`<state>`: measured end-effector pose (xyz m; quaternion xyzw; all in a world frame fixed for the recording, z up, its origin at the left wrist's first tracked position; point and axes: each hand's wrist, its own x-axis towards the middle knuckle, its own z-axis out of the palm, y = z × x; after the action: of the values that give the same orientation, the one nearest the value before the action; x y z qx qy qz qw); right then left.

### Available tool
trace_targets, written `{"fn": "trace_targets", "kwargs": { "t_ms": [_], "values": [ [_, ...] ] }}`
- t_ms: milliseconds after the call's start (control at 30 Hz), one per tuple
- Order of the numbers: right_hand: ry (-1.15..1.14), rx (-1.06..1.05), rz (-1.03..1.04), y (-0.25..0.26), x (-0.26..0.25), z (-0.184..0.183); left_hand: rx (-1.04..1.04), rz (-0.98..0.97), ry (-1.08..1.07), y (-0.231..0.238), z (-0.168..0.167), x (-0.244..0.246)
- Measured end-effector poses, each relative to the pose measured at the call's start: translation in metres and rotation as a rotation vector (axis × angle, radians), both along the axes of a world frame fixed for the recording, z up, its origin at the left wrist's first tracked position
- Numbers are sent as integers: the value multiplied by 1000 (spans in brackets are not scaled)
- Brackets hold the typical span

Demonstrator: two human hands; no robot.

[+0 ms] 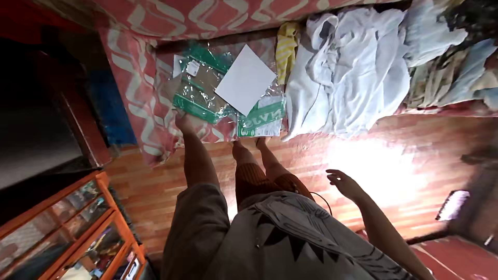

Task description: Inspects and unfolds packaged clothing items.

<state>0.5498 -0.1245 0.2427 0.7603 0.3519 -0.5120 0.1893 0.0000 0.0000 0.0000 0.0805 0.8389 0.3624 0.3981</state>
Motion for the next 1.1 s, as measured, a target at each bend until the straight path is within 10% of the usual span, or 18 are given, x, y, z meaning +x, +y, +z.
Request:
{"fn": "trace_targets", "kwargs": {
  "t_ms": [233,300,367,500,633,767,1100],
  "values": [
    [-21,55,-54,10,11,1,340,-192,95,31,25,-30],
    [-24,49,-75,6,14,-1,262,-165,63,41,74,-13],
    [-30,40,-78,3,14,0,-92,148,-408,85,147,-11],
    [-38,3,-76,-8,16,-1,490,198,-391,46,40,-15],
    [-27,11,-97,-10,13,-2,-193,408,-396,98,159,15],
    [-33,23,-100,-11,13,-5,130,-17,-88,42,30,-18],
    [10,21,-100,-11,18,-5,386,135,-6,72,96,-51]
  ]
}}
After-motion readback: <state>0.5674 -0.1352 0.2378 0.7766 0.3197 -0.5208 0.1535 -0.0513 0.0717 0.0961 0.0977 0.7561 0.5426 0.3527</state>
